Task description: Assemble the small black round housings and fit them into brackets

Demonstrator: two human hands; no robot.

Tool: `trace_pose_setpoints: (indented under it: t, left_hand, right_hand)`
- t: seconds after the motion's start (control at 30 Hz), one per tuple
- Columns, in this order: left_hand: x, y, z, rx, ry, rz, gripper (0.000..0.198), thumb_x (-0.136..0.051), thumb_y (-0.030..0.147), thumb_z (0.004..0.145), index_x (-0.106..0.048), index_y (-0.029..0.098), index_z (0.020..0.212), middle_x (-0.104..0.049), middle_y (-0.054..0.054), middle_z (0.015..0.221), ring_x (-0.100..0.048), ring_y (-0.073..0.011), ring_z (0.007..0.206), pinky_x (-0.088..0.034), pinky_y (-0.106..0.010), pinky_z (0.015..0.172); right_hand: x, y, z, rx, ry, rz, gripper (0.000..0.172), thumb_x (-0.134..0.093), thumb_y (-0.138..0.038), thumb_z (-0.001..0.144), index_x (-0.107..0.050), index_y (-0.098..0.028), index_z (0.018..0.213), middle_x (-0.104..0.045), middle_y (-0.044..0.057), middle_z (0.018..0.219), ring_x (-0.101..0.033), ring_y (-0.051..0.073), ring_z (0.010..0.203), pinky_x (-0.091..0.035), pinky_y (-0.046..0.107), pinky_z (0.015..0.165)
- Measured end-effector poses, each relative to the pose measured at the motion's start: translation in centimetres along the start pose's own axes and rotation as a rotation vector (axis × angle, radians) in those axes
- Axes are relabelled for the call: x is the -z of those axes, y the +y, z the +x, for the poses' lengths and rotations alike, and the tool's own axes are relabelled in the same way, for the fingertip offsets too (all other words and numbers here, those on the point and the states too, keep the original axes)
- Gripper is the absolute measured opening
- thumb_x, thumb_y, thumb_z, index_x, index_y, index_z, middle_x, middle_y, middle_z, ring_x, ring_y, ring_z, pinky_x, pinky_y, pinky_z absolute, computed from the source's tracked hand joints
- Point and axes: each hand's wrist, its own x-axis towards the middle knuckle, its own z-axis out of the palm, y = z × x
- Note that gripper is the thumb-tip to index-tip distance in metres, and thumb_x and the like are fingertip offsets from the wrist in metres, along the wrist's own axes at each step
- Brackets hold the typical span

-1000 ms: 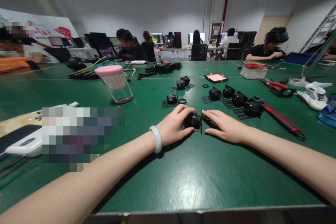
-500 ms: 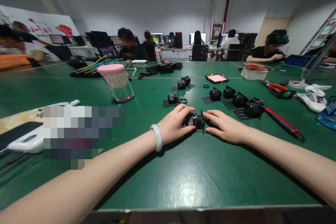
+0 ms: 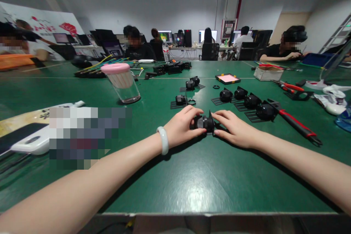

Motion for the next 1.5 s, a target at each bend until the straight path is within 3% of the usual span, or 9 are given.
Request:
trace_pose_setpoints:
  t: [0.37,0.6,0.9,1.17,1.5]
  left_hand:
    - [-0.1,0.0,0.2,0.02,0.023,0.012,0.035,-0.059,0.032,0.069,-0.049,0.016,0.099,-0.049,-0.003,0.085,-0.048,-0.012,0.067,-0.043,-0.025,0.064]
    - [0.0,-0.1,0.3,0.014,0.024,0.001,0.033,-0.058,0.033,0.07,-0.05,0.017,0.098,-0.05,-0.002,0.085,-0.048,-0.012,0.066,-0.043,-0.025,0.063]
    - [0.1,-0.1,0.3,0.015,-0.008,0.021,0.034,-0.057,0.035,0.071,-0.05,0.016,0.098,-0.05,-0.003,0.086,-0.048,-0.0121,0.068,-0.043,-0.024,0.064]
    - [0.1,0.2,0.3,0.0,-0.007,0.013,0.033,-0.058,0.034,0.07,-0.051,0.017,0.097,-0.052,-0.003,0.084,-0.049,-0.0122,0.067,-0.042,-0.024,0.063]
    - [0.2,0.9,0.0,-0.069,-0.057,0.009,0.036,-0.057,0.035,0.071,-0.048,0.016,0.101,-0.051,-0.004,0.087,-0.049,-0.0138,0.075,-0.041,-0.023,0.066]
  right_hand:
    - [-0.1,0.3,0.1,0.007,0.04,0.061,0.059,-0.048,-0.04,0.077,-0.028,-0.017,0.128,-0.041,0.012,0.122,-0.037,0.026,0.112,-0.032,0.045,0.094]
    - [-0.1,0.6,0.2,0.051,-0.011,0.14,0.063,-0.047,-0.035,0.078,-0.019,-0.017,0.132,-0.034,0.013,0.131,-0.033,0.025,0.119,-0.029,0.045,0.096]
    - [0.0,0.5,0.3,0.026,0.023,0.233,0.074,-0.057,-0.035,0.072,-0.017,-0.019,0.132,-0.04,0.011,0.127,-0.04,0.023,0.113,-0.033,0.041,0.094]
    - [0.0,0.7,0.4,0.005,0.043,0.309,0.077,-0.064,-0.038,0.064,-0.026,-0.021,0.129,-0.045,0.01,0.122,-0.043,0.023,0.11,-0.036,0.04,0.091]
    - [0.0,-1.0,0.4,-0.023,0.082,0.335,0.071,-0.066,-0.041,0.06,-0.036,-0.02,0.121,-0.05,0.01,0.114,-0.048,0.023,0.103,-0.039,0.038,0.088]
